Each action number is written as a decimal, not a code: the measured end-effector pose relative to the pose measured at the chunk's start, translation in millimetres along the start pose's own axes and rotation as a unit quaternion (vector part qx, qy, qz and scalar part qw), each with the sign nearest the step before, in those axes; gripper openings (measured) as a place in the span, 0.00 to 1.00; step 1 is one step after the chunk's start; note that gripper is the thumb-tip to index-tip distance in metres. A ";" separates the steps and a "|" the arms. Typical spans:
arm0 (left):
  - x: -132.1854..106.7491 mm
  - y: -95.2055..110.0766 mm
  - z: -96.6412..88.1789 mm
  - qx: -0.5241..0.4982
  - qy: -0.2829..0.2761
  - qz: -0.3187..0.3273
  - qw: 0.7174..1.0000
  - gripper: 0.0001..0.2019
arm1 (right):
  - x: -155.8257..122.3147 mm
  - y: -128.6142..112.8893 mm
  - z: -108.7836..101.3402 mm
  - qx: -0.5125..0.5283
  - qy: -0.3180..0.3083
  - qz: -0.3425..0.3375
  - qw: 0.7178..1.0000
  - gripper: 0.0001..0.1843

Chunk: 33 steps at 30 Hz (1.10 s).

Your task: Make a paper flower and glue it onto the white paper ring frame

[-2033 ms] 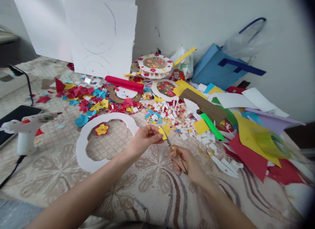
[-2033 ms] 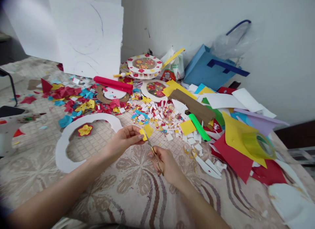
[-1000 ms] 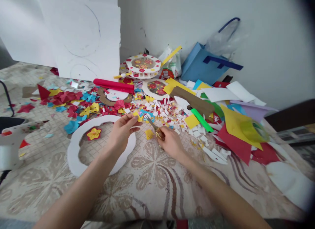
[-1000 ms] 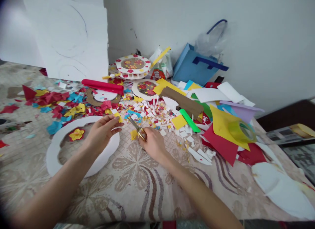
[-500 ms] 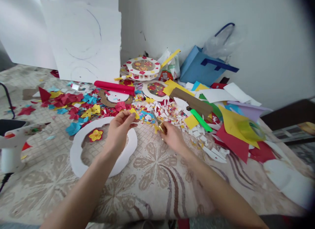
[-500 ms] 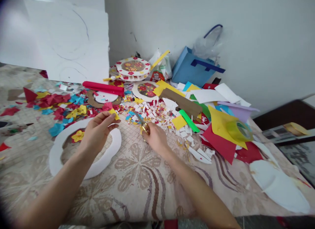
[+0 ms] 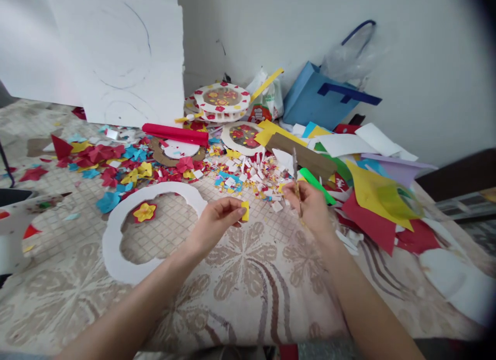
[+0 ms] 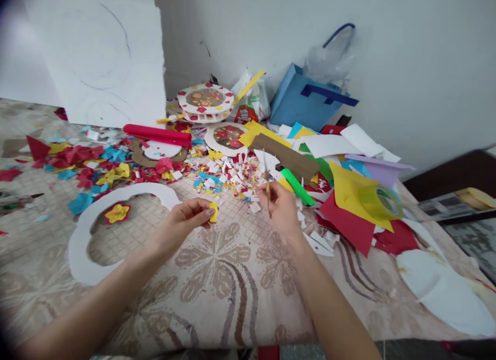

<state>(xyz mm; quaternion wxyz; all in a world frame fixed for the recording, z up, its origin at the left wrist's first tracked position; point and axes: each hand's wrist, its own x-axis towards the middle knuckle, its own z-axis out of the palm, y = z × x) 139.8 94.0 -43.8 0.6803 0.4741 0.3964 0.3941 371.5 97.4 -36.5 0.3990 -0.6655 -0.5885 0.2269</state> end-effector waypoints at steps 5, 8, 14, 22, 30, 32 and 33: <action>-0.9 -4.0 5.3 -0.005 -0.030 -0.020 0.999 0.12 | -34.1 -32.7 29.5 0.145 -0.197 0.043 0.969 0.17; -1.5 -6.8 8.3 -0.016 -0.034 -0.031 0.999 0.13 | -40.2 -35.1 36.8 0.192 -0.235 0.072 0.950 0.15; -2.5 -10.1 8.2 -0.016 -0.050 -0.029 0.998 0.11 | -40.5 -25.9 37.1 0.234 -0.224 0.087 0.942 0.11; -1.2 -7.6 5.5 0.007 -0.040 -0.024 0.999 0.06 | -42.4 -21.6 38.0 0.245 -0.215 0.084 0.942 0.12; 1.8 4.9 -7.9 -0.024 -0.009 -0.004 1.000 0.09 | -38.8 -20.6 11.0 0.172 -0.317 0.012 0.933 0.23; 2.4 8.0 -11.3 -0.024 -0.004 0.008 1.000 0.10 | -36.9 -17.7 2.1 0.134 -0.339 -0.008 0.931 0.23; 2.6 9.4 -12.8 -0.022 0.000 0.014 1.000 0.10 | -36.3 -15.9 -1.5 0.119 -0.351 -0.008 0.929 0.24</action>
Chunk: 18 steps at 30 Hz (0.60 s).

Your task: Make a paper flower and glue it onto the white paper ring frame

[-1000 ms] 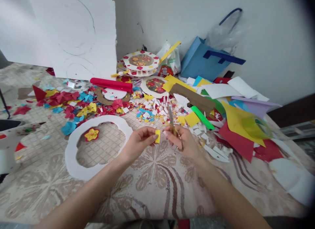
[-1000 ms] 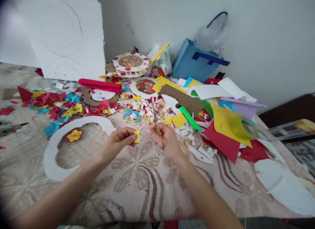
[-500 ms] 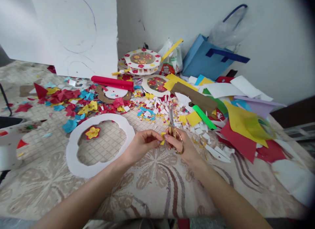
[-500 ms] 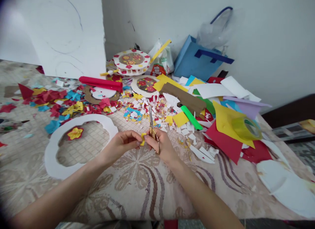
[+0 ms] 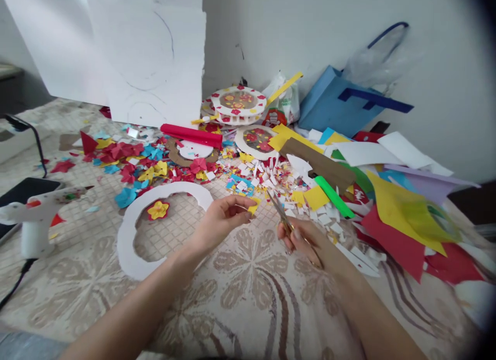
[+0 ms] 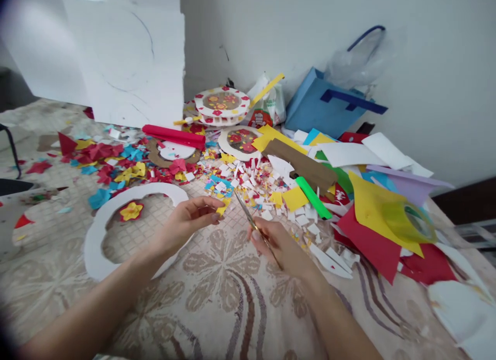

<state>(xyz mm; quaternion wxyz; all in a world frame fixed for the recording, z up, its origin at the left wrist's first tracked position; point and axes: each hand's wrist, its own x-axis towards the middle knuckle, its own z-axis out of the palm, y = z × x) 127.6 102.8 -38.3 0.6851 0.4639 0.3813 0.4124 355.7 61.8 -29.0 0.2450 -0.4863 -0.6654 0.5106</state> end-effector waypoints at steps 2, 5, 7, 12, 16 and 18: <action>0.5 2.2 -2.4 0.004 0.009 0.007 1.000 0.11 | -3.3 2.1 -4.0 -0.018 -0.034 0.025 0.999 0.25; 1.4 3.2 -5.0 0.007 0.017 0.007 1.000 0.12 | -5.6 4.6 -2.3 -0.060 -0.073 0.052 0.994 0.26; 1.9 2.5 -5.9 0.012 0.016 0.008 1.000 0.12 | -5.7 5.7 2.1 -0.092 -0.080 0.049 0.991 0.26; 2.1 0.5 -5.0 0.019 -0.002 0.007 1.000 0.11 | -5.5 7.2 11.9 -0.105 -0.072 0.035 0.991 0.25; 2.7 -0.8 -4.3 0.010 -0.020 0.012 1.000 0.11 | -5.5 5.4 14.6 -0.110 -0.064 0.048 0.991 0.24; 3.3 -1.8 -4.9 0.014 -0.022 0.016 1.000 0.11 | -5.3 5.6 14.8 -0.112 -0.062 0.048 0.991 0.24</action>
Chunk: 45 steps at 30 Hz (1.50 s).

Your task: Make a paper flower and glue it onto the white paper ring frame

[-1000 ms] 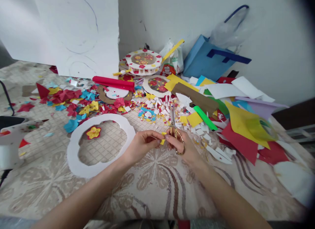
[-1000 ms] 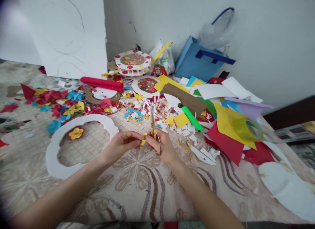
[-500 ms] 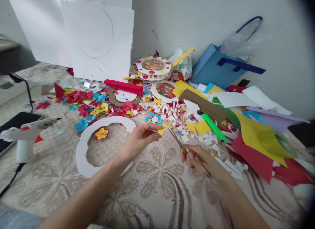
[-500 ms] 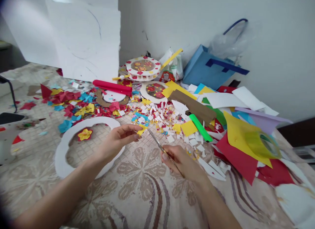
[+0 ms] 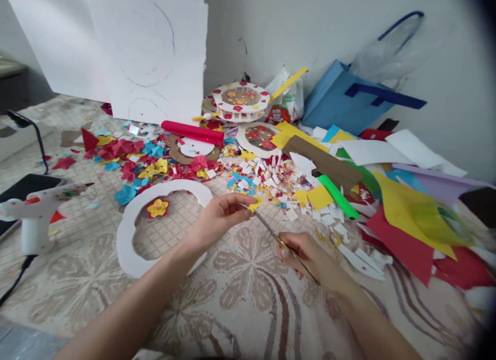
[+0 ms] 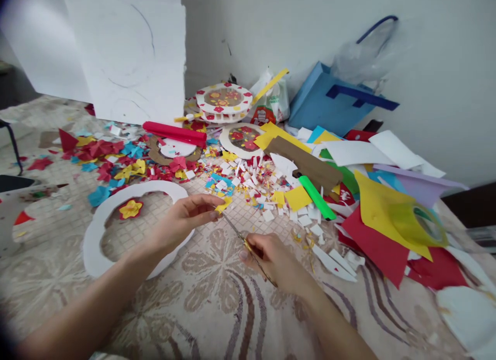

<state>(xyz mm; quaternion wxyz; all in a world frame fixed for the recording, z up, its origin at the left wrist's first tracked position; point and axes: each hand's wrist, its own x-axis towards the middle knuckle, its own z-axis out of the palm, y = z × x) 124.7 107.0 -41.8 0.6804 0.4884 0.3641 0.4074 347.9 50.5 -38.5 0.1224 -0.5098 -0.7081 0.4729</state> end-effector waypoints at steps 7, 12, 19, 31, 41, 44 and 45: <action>0.2 -0.2 -0.7 0.014 0.001 0.000 1.000 0.10 | 0.3 17.6 2.5 0.045 -0.007 0.004 0.999 0.25; 0.4 -0.6 -0.6 0.003 -0.015 -0.006 1.000 0.10 | -0.5 14.6 0.5 0.073 -0.018 0.019 0.997 0.25; 1.8 -2.2 -0.8 0.000 -0.019 -0.013 1.000 0.10 | 0.1 -2.5 -4.3 0.072 -0.037 0.050 0.995 0.25; 0.6 -3.6 -0.9 0.016 -0.021 -0.013 1.000 0.11 | 1.1 -2.4 -5.3 0.038 -0.025 0.038 0.998 0.25; 0.7 -4.2 -0.5 0.013 -0.018 -0.002 1.000 0.11 | 0.6 7.5 -2.5 0.026 -0.010 0.025 0.999 0.25; 0.5 -3.2 -0.4 0.017 -0.017 -0.004 1.000 0.11 | 1.5 6.2 -3.3 0.001 -0.005 0.022 1.000 0.24; 0.5 -2.7 -0.5 0.020 -0.018 -0.005 1.000 0.11 | 1.9 5.2 -3.6 -0.007 -0.003 0.021 1.000 0.23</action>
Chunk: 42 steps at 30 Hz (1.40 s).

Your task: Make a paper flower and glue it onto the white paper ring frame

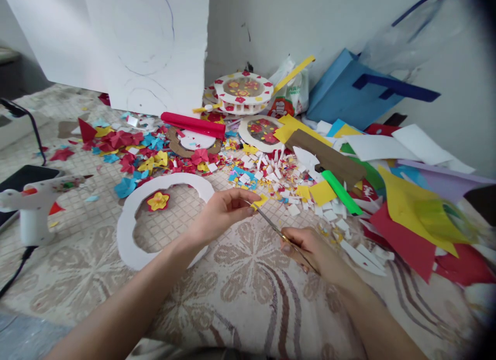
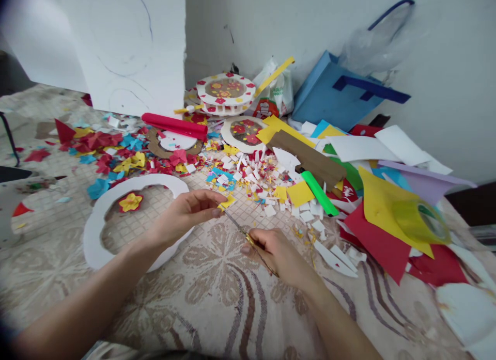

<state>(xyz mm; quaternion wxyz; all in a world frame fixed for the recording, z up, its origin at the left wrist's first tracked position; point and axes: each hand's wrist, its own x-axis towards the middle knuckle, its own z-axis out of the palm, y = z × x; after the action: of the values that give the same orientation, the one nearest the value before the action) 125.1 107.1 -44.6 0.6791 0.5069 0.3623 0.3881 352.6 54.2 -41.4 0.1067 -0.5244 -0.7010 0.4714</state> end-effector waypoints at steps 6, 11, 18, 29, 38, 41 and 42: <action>-0.1 2.5 -1.5 -0.003 0.001 -0.012 1.000 0.12 | -1.1 -2.0 -1.5 -0.018 -0.005 -0.016 1.000 0.24; 0.2 5.3 -2.4 -0.010 0.034 -0.004 0.999 0.11 | -4.7 -0.3 -3.7 -0.037 -0.011 -0.039 0.999 0.26; -0.8 6.5 0.5 0.002 0.038 0.006 0.999 0.10 | -6.5 -4.7 -7.3 0.020 -0.037 -0.030 0.999 0.30; 0.5 1.2 1.2 -0.007 0.031 0.027 0.999 0.08 | -4.1 3.4 -4.5 0.027 -0.030 -0.028 0.999 0.31; -0.1 1.8 3.2 -0.011 0.021 0.020 1.000 0.10 | -2.6 6.2 -2.7 0.040 -0.027 -0.023 0.999 0.31; 0.0 1.3 3.3 -0.015 0.037 0.026 0.999 0.09 | -2.9 5.3 -3.4 0.039 -0.032 -0.021 0.999 0.31; 0.0 1.4 3.3 -0.016 0.046 0.028 0.998 0.09 | -3.2 5.0 -3.6 0.039 -0.031 -0.020 0.999 0.30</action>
<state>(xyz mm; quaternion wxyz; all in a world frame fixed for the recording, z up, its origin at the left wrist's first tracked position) 127.7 105.9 -42.6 0.6583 0.4876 0.3727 0.4358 359.5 53.6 -42.2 0.1154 -0.4907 -0.6954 0.5122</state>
